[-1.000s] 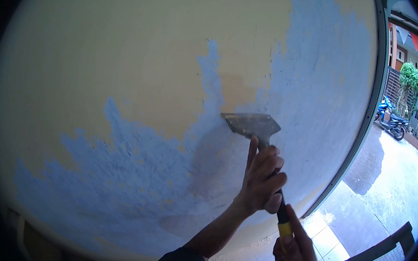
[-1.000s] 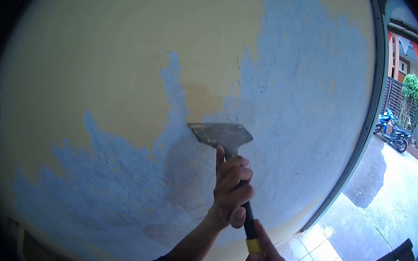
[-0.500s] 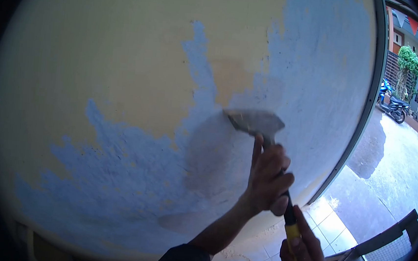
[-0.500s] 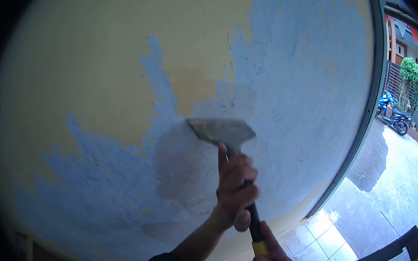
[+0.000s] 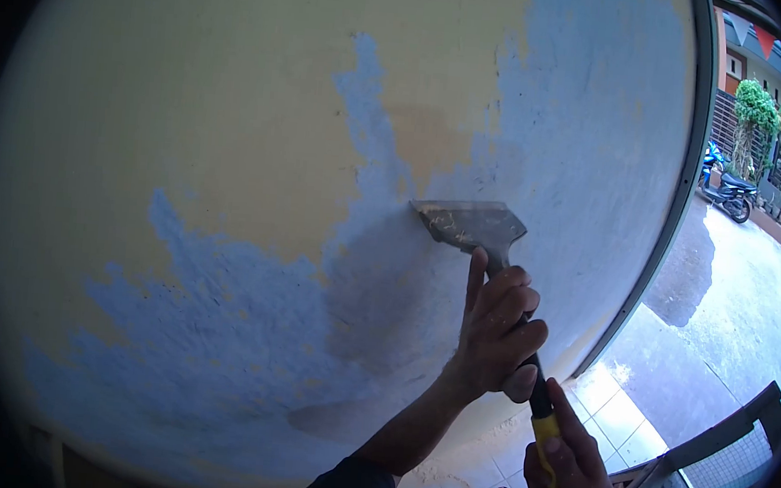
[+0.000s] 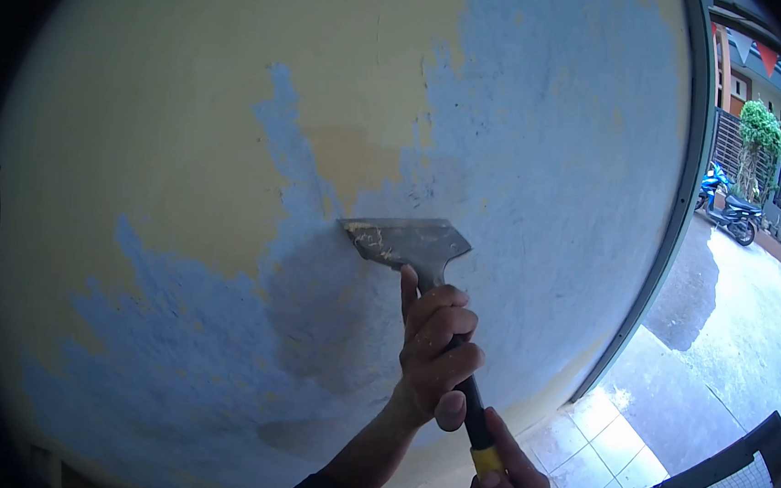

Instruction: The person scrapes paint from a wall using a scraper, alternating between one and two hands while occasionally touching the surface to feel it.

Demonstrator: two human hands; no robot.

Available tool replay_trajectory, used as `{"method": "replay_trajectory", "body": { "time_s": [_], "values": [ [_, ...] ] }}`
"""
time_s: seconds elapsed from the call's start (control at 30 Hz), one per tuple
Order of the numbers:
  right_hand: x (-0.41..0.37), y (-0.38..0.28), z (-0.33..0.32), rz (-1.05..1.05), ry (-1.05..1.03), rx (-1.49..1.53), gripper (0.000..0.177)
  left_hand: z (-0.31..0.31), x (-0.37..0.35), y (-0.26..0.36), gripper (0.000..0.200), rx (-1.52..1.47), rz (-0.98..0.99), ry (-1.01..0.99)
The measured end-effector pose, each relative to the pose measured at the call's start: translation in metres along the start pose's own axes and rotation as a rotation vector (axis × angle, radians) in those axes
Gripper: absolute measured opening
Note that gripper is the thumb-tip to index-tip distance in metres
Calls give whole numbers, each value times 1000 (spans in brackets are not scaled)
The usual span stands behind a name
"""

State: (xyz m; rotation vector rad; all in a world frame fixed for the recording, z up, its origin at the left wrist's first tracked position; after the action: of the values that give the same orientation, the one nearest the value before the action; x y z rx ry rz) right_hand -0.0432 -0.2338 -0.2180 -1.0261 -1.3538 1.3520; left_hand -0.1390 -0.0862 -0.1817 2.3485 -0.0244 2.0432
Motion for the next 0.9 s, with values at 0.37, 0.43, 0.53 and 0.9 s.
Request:
{"method": "replay_trajectory", "body": {
  "time_s": [0.37,0.43,0.53,0.9],
  "values": [
    [-2,5,-9,-34,34,-178,63,0,1,4,60,18,36,40],
    [1,1,-8,-42,48,-148,63,3,3,-1,58,22,67,66],
    [12,-26,-10,-86,21,-141,60,-3,37,-5,58,52,113,72],
    [14,-18,-8,-133,74,-211,60,-5,41,-7,59,-8,110,66]
  ]
}}
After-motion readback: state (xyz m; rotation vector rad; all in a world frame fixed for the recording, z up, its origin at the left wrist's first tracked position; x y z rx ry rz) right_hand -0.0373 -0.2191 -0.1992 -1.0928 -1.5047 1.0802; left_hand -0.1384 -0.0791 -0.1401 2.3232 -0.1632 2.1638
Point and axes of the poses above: each hand's wrist, its own x-axis towards the middle knuckle, its own z-axis out of the palm, y = z × x, the point moved 4 cm from there along x, towards the middle knuckle, and after that the axes turned 12 degrees about -x, right-handed, at the moved point
